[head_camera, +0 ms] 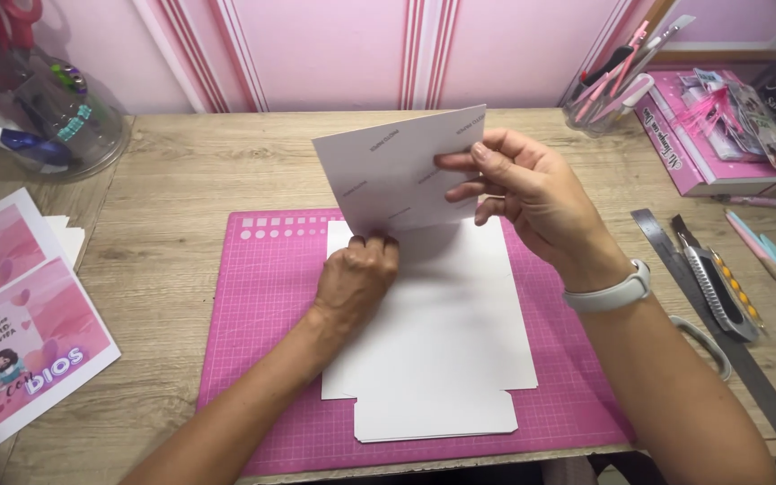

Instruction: Assembling a cardboard box and gluing a printed label onto it

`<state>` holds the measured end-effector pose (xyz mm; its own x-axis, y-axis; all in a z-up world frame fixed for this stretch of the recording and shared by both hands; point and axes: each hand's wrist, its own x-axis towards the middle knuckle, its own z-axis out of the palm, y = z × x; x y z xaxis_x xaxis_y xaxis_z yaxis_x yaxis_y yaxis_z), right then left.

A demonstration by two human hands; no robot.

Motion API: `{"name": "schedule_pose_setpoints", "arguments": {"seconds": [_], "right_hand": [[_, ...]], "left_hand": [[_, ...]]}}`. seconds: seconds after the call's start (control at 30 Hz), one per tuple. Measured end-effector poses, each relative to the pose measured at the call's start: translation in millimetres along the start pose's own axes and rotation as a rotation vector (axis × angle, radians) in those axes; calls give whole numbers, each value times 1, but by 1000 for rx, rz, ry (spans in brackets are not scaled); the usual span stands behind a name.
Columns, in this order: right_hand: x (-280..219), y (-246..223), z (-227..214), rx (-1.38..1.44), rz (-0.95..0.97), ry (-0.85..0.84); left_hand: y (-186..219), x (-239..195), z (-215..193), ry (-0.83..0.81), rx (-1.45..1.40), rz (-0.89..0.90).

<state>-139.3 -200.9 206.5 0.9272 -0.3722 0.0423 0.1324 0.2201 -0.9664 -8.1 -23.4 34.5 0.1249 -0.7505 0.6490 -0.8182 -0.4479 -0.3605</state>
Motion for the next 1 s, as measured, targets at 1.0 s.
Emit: {"name": "schedule_pose_setpoints", "arguments": {"seconds": [1.0], "right_hand": [[-35, 71, -33, -310, 245, 241]], "left_hand": [[3, -68, -20, -163, -652, -52]]}}
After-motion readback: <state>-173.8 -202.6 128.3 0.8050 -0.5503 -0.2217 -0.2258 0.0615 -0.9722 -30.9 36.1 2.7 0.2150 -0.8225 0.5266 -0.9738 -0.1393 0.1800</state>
